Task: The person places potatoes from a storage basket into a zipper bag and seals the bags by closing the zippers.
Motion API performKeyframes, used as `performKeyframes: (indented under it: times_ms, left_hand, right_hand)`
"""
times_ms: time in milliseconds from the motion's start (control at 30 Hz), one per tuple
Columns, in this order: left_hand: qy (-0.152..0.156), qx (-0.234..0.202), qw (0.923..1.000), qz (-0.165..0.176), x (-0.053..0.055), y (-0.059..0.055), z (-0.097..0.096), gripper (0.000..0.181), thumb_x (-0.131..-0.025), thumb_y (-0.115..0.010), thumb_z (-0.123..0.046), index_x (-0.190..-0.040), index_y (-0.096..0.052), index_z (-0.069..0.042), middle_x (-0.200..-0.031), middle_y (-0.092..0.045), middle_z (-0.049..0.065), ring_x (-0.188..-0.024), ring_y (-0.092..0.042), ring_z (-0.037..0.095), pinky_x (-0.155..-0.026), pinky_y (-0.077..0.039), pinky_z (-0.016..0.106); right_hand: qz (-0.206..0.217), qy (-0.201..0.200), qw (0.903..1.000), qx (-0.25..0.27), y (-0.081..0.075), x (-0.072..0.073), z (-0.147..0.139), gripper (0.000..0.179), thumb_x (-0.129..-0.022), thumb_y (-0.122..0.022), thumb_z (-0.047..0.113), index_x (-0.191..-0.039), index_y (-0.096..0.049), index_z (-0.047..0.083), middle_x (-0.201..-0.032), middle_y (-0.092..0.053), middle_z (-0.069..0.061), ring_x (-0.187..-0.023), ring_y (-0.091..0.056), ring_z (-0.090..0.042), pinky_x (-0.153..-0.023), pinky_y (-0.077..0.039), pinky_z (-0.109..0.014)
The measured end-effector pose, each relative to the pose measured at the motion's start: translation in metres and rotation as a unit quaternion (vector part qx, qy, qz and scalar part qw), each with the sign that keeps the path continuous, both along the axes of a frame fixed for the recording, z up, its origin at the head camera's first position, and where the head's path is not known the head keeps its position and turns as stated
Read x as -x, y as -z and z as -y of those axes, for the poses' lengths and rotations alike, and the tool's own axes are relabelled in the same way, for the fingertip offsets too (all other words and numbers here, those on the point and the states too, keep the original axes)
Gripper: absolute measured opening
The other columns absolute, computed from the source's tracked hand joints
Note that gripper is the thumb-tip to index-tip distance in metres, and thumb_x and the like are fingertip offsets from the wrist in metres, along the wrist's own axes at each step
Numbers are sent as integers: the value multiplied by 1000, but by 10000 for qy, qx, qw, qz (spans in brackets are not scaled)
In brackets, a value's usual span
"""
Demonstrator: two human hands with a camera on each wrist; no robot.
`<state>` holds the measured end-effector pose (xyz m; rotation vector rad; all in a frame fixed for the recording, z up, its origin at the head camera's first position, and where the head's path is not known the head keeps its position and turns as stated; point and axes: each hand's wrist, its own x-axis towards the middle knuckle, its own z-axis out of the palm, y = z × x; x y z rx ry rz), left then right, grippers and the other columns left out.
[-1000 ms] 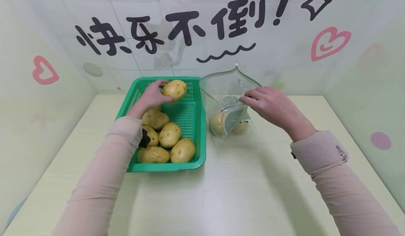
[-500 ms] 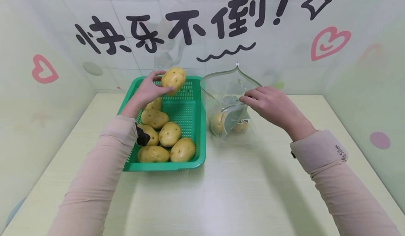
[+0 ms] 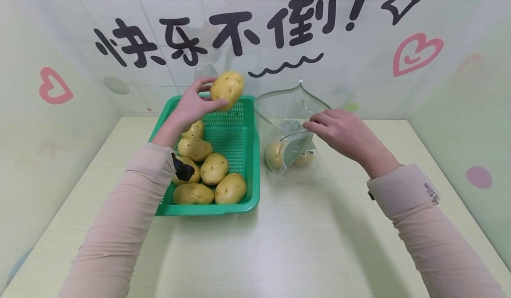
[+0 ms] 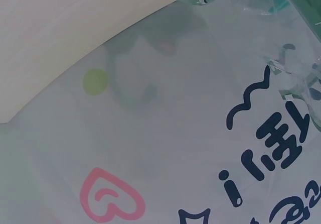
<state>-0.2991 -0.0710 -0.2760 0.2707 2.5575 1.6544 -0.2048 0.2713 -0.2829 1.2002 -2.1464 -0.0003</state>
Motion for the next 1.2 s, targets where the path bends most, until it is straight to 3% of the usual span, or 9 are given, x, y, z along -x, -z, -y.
performKeyframes:
  times_ms: [300, 533, 1200]
  left_hand:
    - [281, -387, 9986, -214, -9, -14, -14, 74, -79, -77, -24, -143, -39, -24, -146, -40, 6, -125, -53, 24, -99, -47, 40]
    - [476, -332, 9979, -289, -17, -23, -25, 74, -78, -78, -26, -142, -40, -27, -146, -42, 4, -124, -53, 23, -98, -48, 39]
    - [973, -228, 9922, -743, -33, -34, -50, 70, -79, -77, -27, -141, -45, -26, -139, -48, 4, -118, -55, 20, -90, -53, 34]
  right_hand:
    - [-23, -5, 10000, -15, 0, 0, 0, 41, -67, -67, -17, -104, -68, 2, -91, -71, -14, -80, -66, -29, -69, -54, -43]
    - [-8, -22, 10000, -14, 0, 0, -1, 41, -67, -68, -17, -103, -68, 2, -91, -70, -15, -79, -66, -30, -69, -54, -44]
    - [1, -5, 10000, -12, -1, 0, 3, 42, -67, -68, -18, -103, -68, 3, -91, -71, -13, -80, -66, -29, -68, -54, -43]
